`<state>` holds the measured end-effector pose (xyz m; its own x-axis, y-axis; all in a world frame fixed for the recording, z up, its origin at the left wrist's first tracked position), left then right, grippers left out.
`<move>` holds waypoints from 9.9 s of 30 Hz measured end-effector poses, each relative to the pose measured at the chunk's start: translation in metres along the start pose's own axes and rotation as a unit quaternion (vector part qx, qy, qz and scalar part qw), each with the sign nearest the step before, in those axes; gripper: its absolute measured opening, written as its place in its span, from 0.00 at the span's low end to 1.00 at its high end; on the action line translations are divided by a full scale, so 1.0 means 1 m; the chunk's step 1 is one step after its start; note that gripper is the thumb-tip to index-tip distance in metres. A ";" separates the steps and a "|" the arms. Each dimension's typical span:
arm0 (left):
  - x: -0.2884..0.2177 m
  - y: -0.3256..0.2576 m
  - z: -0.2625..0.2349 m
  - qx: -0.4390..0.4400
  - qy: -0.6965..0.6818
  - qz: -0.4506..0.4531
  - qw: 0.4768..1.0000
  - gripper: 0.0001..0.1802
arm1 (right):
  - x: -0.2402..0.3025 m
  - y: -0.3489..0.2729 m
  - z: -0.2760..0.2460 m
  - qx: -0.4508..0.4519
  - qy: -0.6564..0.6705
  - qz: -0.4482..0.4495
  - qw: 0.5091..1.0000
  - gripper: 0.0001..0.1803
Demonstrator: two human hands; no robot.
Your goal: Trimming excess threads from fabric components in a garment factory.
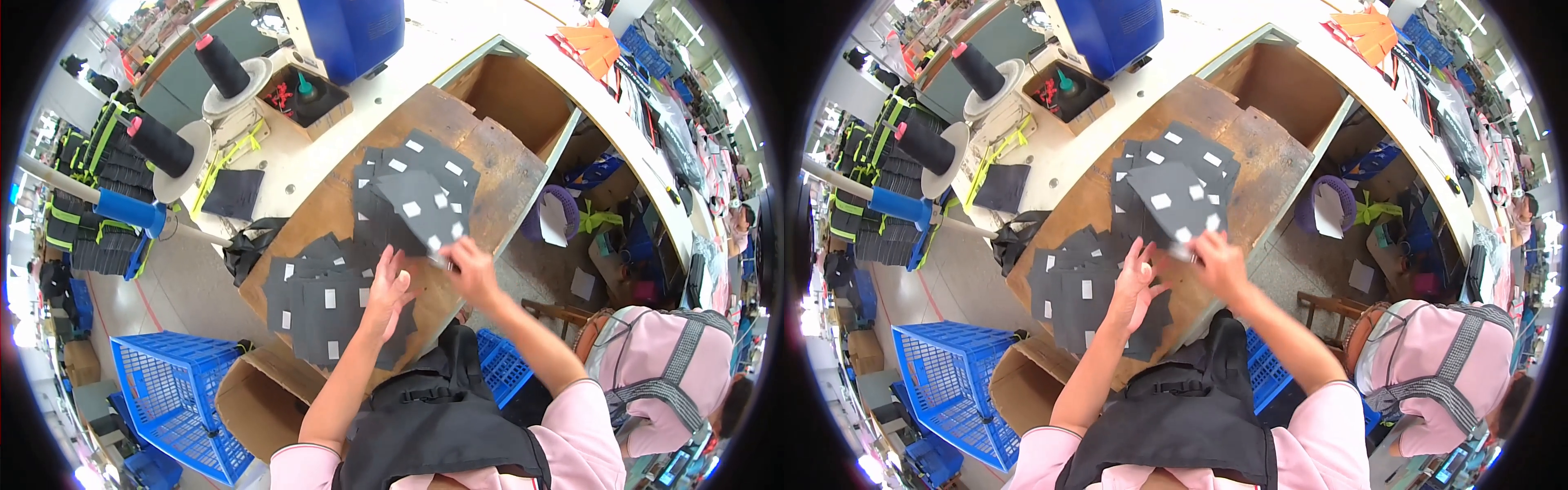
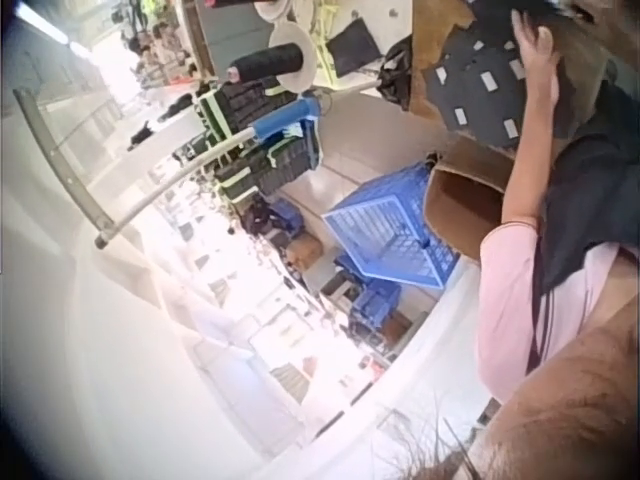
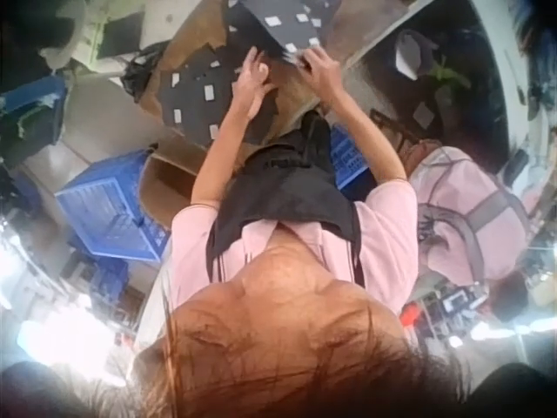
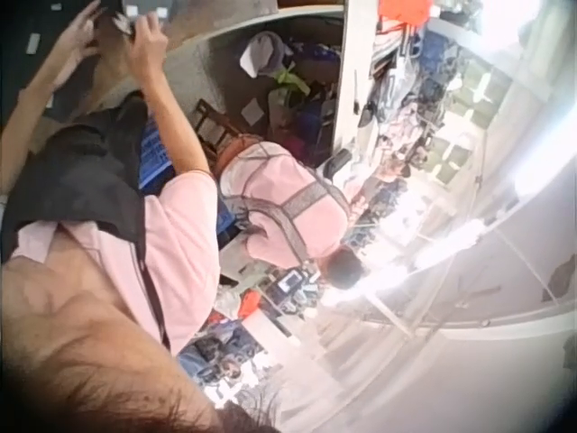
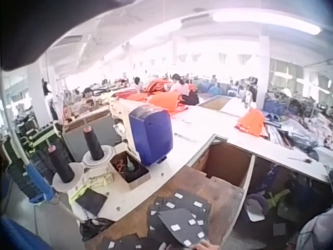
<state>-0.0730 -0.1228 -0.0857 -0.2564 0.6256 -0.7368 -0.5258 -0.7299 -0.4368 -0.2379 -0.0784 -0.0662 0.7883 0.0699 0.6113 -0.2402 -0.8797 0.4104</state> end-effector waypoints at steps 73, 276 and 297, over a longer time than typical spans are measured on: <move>0.016 -0.125 0.020 0.050 0.019 -0.135 0.989 0.14 | 0.127 -0.143 -0.102 -0.119 0.003 0.062 0.991 0.16; -0.002 -0.080 0.015 -0.063 0.025 -0.099 0.993 0.16 | 0.090 -0.193 -0.075 -0.035 0.425 0.504 0.751 0.15; -0.039 -0.065 -0.048 -0.129 -0.017 -0.031 0.991 0.25 | 0.091 -0.174 -0.044 0.009 0.352 0.406 0.844 0.13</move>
<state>0.0103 -0.1128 -0.0534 -0.2599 0.6769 -0.6886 -0.3184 -0.7333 -0.6007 -0.1497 0.1015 -0.0520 -0.1641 -0.3034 0.9386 -0.5250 -0.7787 -0.3435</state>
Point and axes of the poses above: each hand's wrist, its own y-axis towards the middle knuckle, its own z-axis out of the palm, x = y × z, the point moved 4 cm from there along y, towards the middle knuckle, and after that the axes turned 6 degrees about -x, right-handed, at the moved point
